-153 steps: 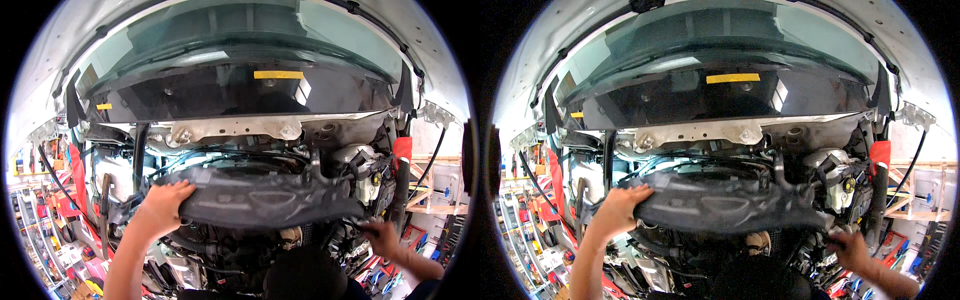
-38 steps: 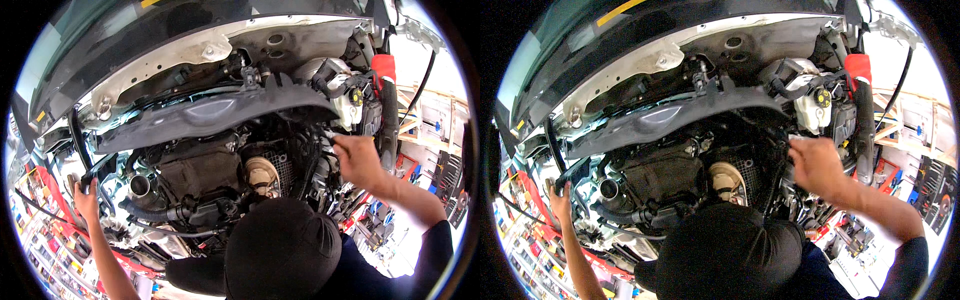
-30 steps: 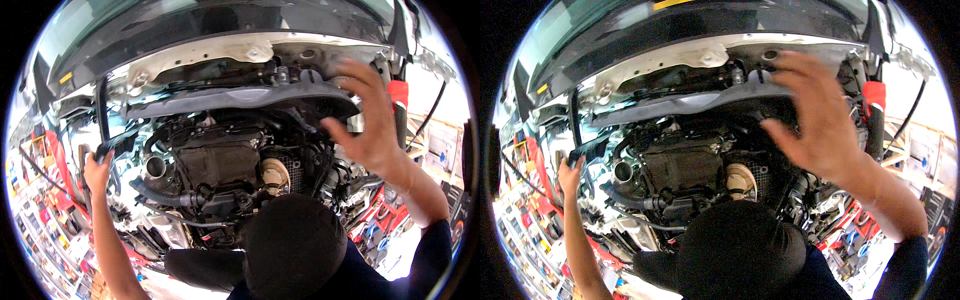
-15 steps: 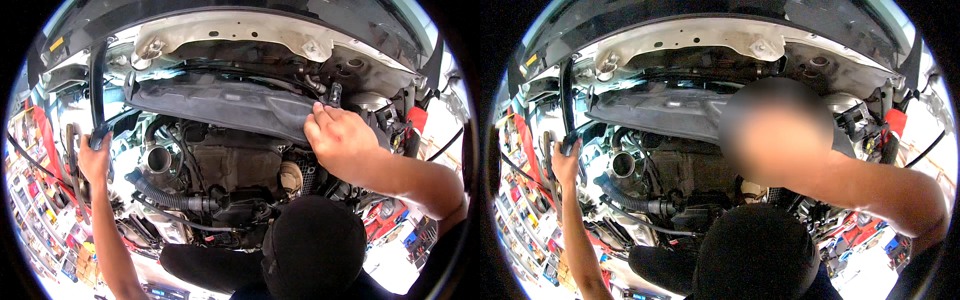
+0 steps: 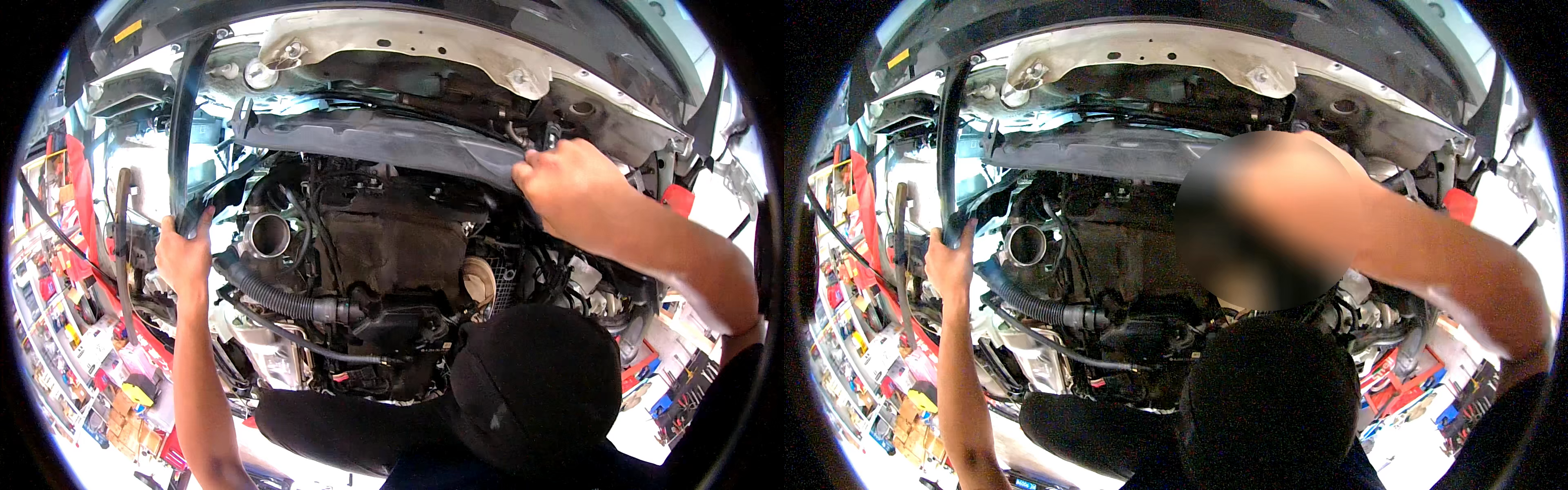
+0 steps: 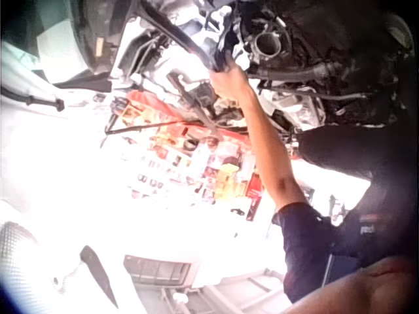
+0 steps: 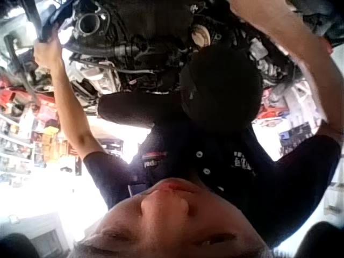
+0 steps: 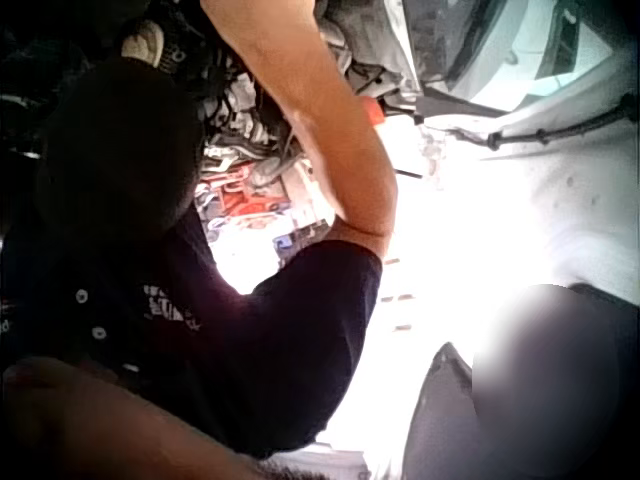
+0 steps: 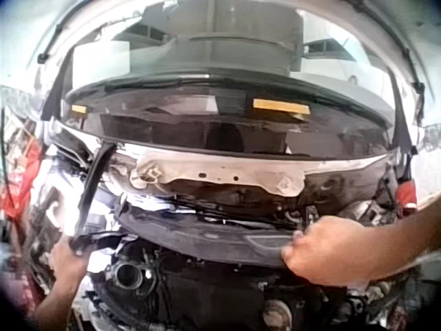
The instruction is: The person positions and secures a black plastic cowl panel across the base of a vehicle's windshield, fitting it over engine components and around structural braces by hand.
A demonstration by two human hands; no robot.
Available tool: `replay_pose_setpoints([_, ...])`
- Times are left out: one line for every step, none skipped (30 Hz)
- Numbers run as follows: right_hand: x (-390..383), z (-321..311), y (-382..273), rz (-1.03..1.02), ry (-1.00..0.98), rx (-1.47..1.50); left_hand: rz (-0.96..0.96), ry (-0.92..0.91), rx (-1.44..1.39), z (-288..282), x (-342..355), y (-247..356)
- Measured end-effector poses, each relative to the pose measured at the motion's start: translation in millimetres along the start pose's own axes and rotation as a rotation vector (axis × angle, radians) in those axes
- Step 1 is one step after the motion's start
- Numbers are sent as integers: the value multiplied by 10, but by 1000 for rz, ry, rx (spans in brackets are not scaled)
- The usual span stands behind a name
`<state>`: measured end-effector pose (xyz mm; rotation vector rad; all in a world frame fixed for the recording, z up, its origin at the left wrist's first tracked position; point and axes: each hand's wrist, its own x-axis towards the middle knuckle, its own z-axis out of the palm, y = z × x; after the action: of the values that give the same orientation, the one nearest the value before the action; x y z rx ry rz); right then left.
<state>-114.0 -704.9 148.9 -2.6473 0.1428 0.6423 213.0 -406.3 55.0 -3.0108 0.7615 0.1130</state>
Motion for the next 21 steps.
replay_pose_setpoints([42,36,-66,-50,40,43,-1,0,2,-21,32,-15])
replay_pose_setpoints([75,51,-117,-100,79,79,-10,-3,10,-12,56,-37])
replay_pose_setpoints([-89,-52,-266,29,-9,2,22,3,-79,58,53,57])
replay_pose_setpoints([-50,-18,-271,98,-69,-29,28,24,-92,56,94,53])
replay_pose_setpoints([-16,13,-265,170,-130,-63,52,49,-135,73,55,11])
replay_pose_setpoints([-78,18,-241,142,-171,-141,25,37,-93,49,34,14])
replay_pose_setpoints([-89,51,-209,101,-212,-214,31,57,-95,64,31,-35])
replay_pose_setpoints([-109,103,-216,80,-109,-218,40,76,-101,78,61,-93])
replay_pose_setpoints([-113,135,-202,73,-99,-259,72,66,-153,63,148,-110])
replay_pose_setpoints([-106,162,-207,64,-92,-298,103,53,-202,23,215,-121])
replay_pose_setpoints([-123,177,-186,55,-52,-283,97,37,-166,6,268,-48])
replay_pose_setpoints([-135,185,-155,45,-12,-268,128,33,-154,53,334,-66])
replay_pose_setpoints([-131,191,-129,8,7,-267,142,32,-134,94,354,-99])
replay_pose_setpoints([-112,180,-119,-13,40,-279,156,34,-107,78,361,-108])
replay_pose_setpoints([-92,153,-120,-28,60,-295,166,52,-151,67,336,-101])
replay_pose_setpoints([-88,126,-134,-38,76,-315,177,67,-203,71,322,-79])
replay_pose_setpoints([-89,148,-130,-43,100,-329,148,57,-206,48,312,-27])
replay_pose_setpoints([-91,142,-117,-40,103,-328,118,22,-200,24,316,-34])
replay_pose_setpoints([-91,140,-103,-42,104,-305,129,28,-178,33,327,-81])
replay_pose_setpoints([-94,127,-81,-45,105,-285,138,35,-160,43,327,-93])
replay_pose_setpoints([-100,117,-67,-45,105,-292,139,38,-159,30,307,-76])
